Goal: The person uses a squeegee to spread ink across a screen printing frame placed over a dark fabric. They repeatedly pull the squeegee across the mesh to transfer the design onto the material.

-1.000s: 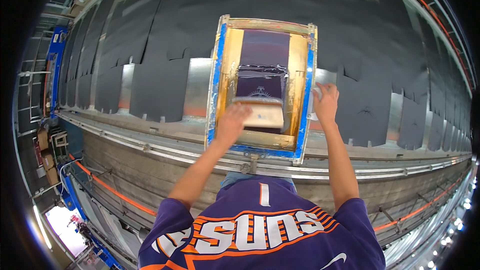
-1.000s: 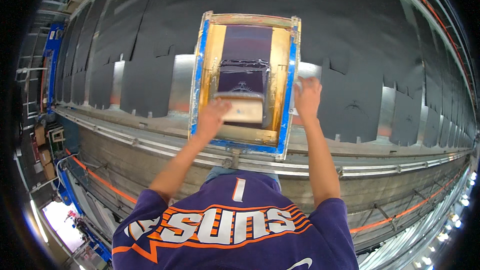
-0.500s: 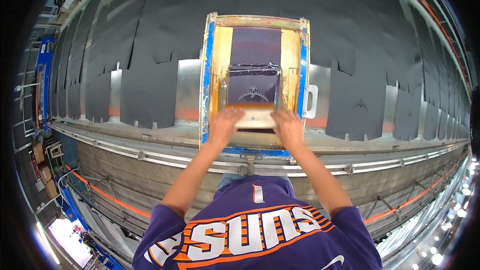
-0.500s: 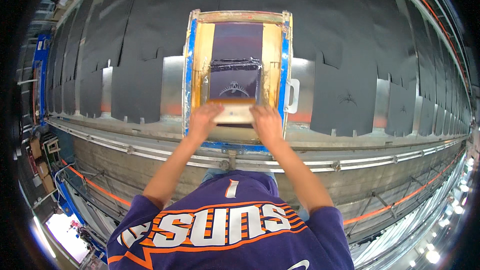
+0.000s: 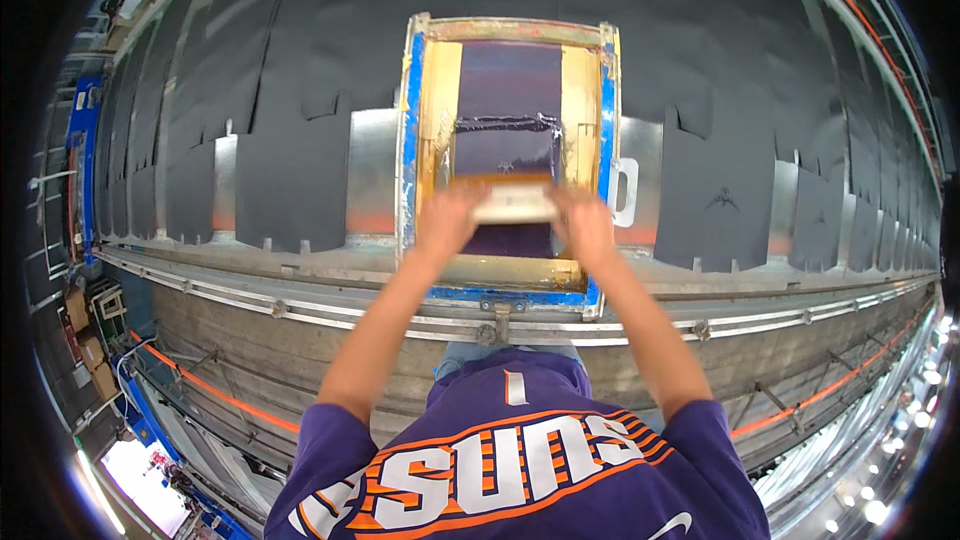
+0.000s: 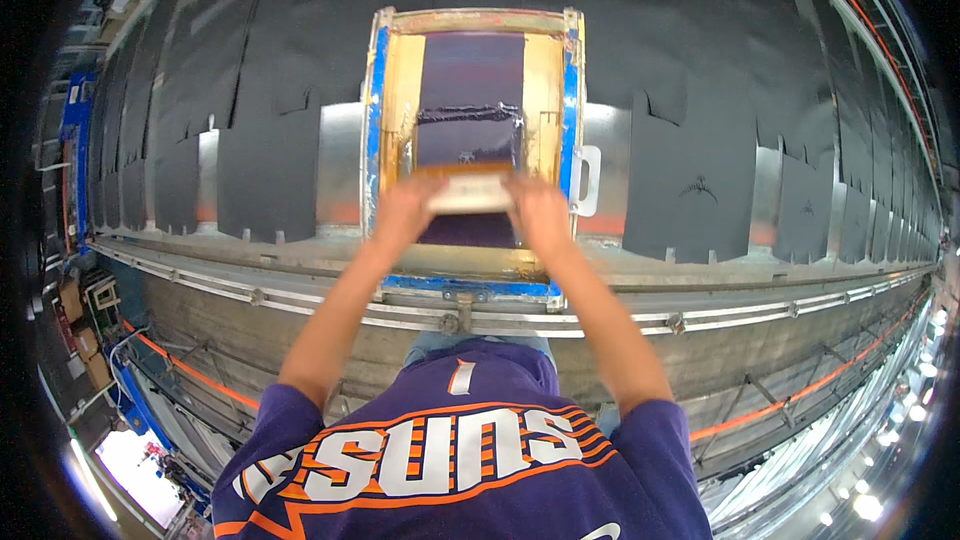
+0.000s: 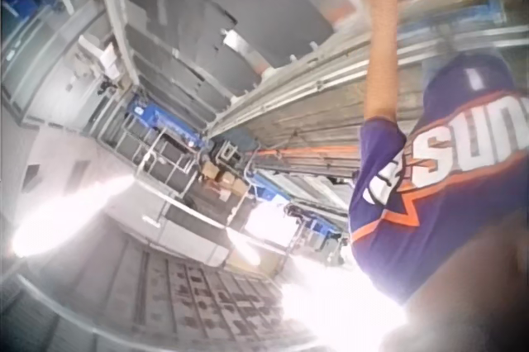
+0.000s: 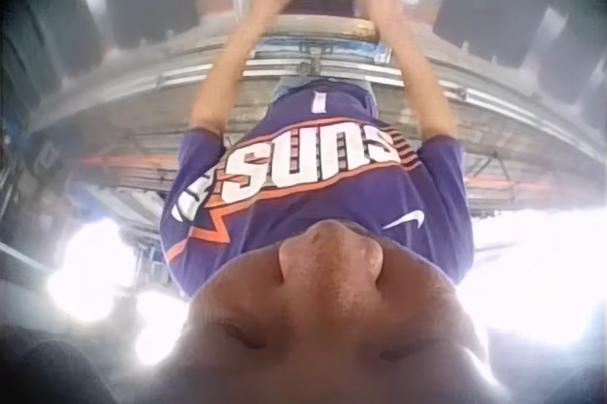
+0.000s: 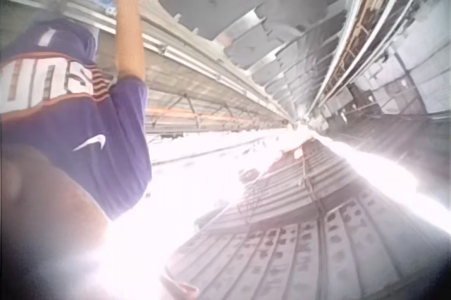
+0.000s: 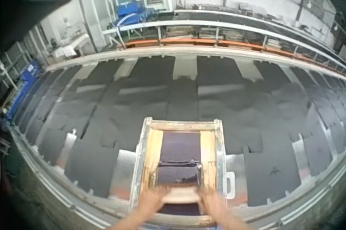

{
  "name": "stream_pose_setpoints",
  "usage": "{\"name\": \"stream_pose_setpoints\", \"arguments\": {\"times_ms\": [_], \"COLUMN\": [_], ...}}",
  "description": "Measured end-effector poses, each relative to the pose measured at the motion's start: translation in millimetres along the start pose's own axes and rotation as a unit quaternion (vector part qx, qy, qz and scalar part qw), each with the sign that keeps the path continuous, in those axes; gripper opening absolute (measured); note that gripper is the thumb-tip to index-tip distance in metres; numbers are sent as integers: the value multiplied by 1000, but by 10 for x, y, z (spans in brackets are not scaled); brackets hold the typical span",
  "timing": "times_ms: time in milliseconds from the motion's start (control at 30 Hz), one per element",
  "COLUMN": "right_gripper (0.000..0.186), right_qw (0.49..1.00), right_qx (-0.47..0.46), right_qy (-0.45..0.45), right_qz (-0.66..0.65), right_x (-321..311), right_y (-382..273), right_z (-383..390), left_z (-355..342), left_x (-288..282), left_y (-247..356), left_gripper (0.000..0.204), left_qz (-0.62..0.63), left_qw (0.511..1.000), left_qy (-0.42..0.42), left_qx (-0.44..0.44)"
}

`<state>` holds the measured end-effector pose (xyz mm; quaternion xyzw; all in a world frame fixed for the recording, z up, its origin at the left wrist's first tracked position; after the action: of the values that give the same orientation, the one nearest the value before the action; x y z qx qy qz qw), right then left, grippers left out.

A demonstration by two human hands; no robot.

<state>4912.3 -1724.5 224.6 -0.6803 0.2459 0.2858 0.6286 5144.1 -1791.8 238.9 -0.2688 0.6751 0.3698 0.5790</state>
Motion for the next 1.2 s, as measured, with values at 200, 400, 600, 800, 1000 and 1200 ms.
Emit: {"name": "stream_pose_setpoints", "arguments": {"times_ms": [200, 400, 600, 800, 1000, 1200], "right_gripper": [48, 32, 20, 18, 19, 15], "right_qw": [995, 944, 893, 889, 861, 838], "right_qx": [-36, 156, 225, 202, 165, 159], "right_qy": [13, 270, 307, 366, 362, 347], "right_qz": [-90, -108, -242, -189, -317, -391], "right_x": [-238, -656, -476, -794, 258, 1628], "right_y": [-180, 912, 966, 237, -823, -1845], "right_z": [410, -93, -155, -298, -888, -1393], "left_z": [321, -836, -122, 1086, 1704, 2267], "left_x": [-223, -446, -80, -279, -842, -1426], "left_y": [20, -408, -174, 125, -1024, -2551], "left_gripper": [51, 43, 59, 71, 69, 73], "left_qz": [119, 127, 75, 49, 56, 42], "left_qw": [989, 980, 997, 997, 998, 996], "left_qy": [-88, -121, 0, -27, -20, -71], "left_qx": [-24, -99, -9, 55, 10, -25]}}
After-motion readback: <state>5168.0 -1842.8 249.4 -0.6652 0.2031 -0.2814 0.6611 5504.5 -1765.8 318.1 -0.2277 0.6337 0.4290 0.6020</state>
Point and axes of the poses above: each hand's wrist, its own z-axis away from the middle knuckle, its own x-axis out of the palm, y = z × x, the point moved 3 cm from there along -z, towards the middle knuckle, and after that the axes turned 13 degrees about -z, right-handed, at the moved point
